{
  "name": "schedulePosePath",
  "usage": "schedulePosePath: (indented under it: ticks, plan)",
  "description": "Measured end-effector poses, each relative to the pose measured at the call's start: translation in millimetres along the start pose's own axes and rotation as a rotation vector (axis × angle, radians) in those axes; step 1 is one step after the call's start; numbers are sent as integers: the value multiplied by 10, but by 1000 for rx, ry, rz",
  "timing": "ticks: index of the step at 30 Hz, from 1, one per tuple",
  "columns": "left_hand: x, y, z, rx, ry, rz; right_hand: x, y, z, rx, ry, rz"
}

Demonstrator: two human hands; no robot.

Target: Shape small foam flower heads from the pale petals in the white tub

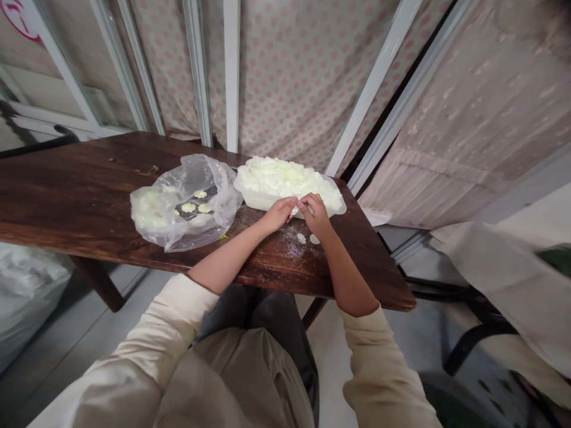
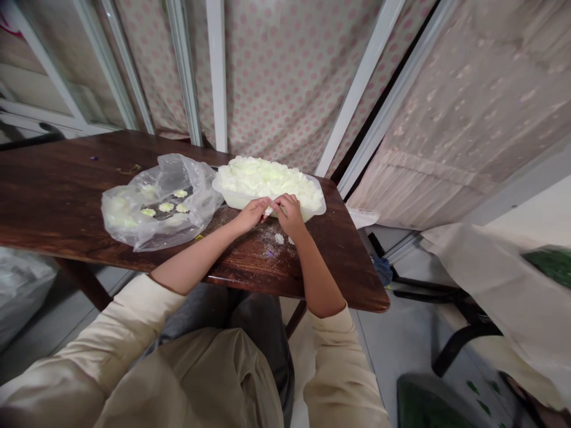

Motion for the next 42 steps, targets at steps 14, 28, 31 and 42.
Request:
schedulePosePath:
  ticks: [14, 28, 31, 42]
  plan:
    - [0, 5, -43, -25, 4, 26, -107, 1, -77, 102, 52, -84]
    - [-29, 3, -103, 62, -53, -10, -75, -9, -112, 208, -209, -91]
    - [-34, -12, -66, 47, -66, -13, -139, -18, -99, 109, -1, -111]
    - [-35, -4, 20, -81, 10, -39, -341, -24, -227, 105, 482, -238]
Point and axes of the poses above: each hand's wrist, its own y-axis away from the middle knuckle, its own x-axis out of the palm, z = x × y, the point moved 8 cm from there along -y, towards the middle knuckle, and after that the axes turned 14 degrees about -z, right-handed, at the moved point
